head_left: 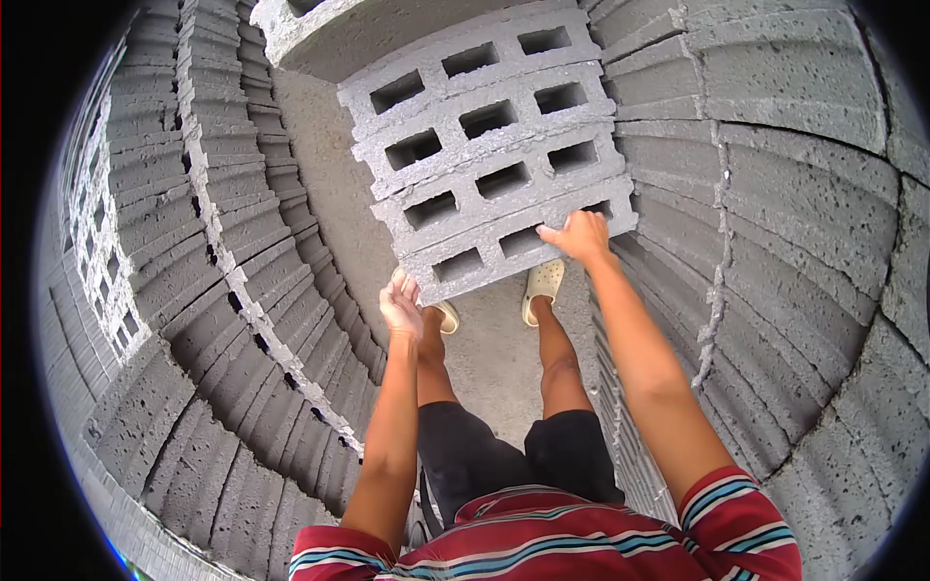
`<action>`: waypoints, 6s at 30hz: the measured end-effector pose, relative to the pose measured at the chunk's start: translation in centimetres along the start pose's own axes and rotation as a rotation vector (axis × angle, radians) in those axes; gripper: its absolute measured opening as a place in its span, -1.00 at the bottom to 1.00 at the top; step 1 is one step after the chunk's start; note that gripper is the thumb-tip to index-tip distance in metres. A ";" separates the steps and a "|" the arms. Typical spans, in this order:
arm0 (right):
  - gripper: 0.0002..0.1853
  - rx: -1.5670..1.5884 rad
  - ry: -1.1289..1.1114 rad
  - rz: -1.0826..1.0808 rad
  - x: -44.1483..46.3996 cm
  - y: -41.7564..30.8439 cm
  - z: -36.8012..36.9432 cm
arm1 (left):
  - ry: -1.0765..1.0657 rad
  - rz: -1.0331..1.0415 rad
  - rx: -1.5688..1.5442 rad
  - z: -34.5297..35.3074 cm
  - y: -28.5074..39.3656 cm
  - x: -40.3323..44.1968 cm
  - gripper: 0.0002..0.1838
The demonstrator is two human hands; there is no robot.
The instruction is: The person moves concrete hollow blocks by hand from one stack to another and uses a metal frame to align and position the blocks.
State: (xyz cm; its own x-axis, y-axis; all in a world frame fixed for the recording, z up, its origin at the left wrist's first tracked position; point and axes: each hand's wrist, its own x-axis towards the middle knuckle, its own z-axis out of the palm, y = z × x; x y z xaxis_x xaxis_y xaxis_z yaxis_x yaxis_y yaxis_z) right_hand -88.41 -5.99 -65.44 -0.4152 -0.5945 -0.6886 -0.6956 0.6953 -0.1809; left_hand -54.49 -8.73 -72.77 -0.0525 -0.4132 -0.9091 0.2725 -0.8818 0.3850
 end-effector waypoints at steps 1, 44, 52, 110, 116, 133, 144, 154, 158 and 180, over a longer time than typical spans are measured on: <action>-0.44 -0.007 0.013 -0.001 0.1 0.0 0.1 | 0.100 -0.086 0.009 1.1 0.2 -0.7 -0.21; -0.44 0.660 0.042 -1.335 -31.0 -17.9 0.5 | -0.345 0.249 -0.416 2.7 2.8 -30.3 -0.15; -0.32 0.348 0.062 -0.576 -29.7 -12.4 3.8 | -0.423 0.477 0.012 -1.0 2.0 -44.1 -0.18; -0.49 -0.366 0.143 -1.187 -78.0 -22.3 19.5 | 0.311 0.418 -0.335 -41.9 -35.6 -67.0 -0.66; -0.51 -0.168 0.181 -1.374 -75.9 -21.2 20.0 | 0.079 0.577 -0.231 -38.8 -32.1 -68.2 -0.63; -0.55 0.260 -0.021 -1.475 -65.1 -29.0 0.7 | 0.099 1.064 -0.334 -25.7 -2.8 -67.1 -0.75; -0.68 0.209 0.330 -1.611 -47.4 -43.5 -3.3 | 0.417 0.686 0.037 -21.0 17.6 -53.6 -0.70; -0.54 0.253 -0.710 -0.781 -45.5 -37.4 -7.6 | 1.276 0.791 0.632 -31.4 23.2 -52.8 -0.34; -0.47 0.815 -1.021 -0.552 -46.4 -37.7 -0.9 | 1.406 0.926 1.156 -37.1 29.3 -49.6 -0.17; -0.77 0.887 -0.723 -1.057 -47.2 -37.5 -1.8 | 0.684 0.755 1.001 -43.1 39.9 -48.9 -0.64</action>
State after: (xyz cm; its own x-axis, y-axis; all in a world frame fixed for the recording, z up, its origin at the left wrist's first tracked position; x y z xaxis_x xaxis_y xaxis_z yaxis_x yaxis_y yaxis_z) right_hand -43.80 -4.71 -24.95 0.5637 -0.8176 -0.1174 0.1860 0.2642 -0.9464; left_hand 0.32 -13.89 -19.84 0.3410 -0.9128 -0.2246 -0.7707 -0.4083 0.4892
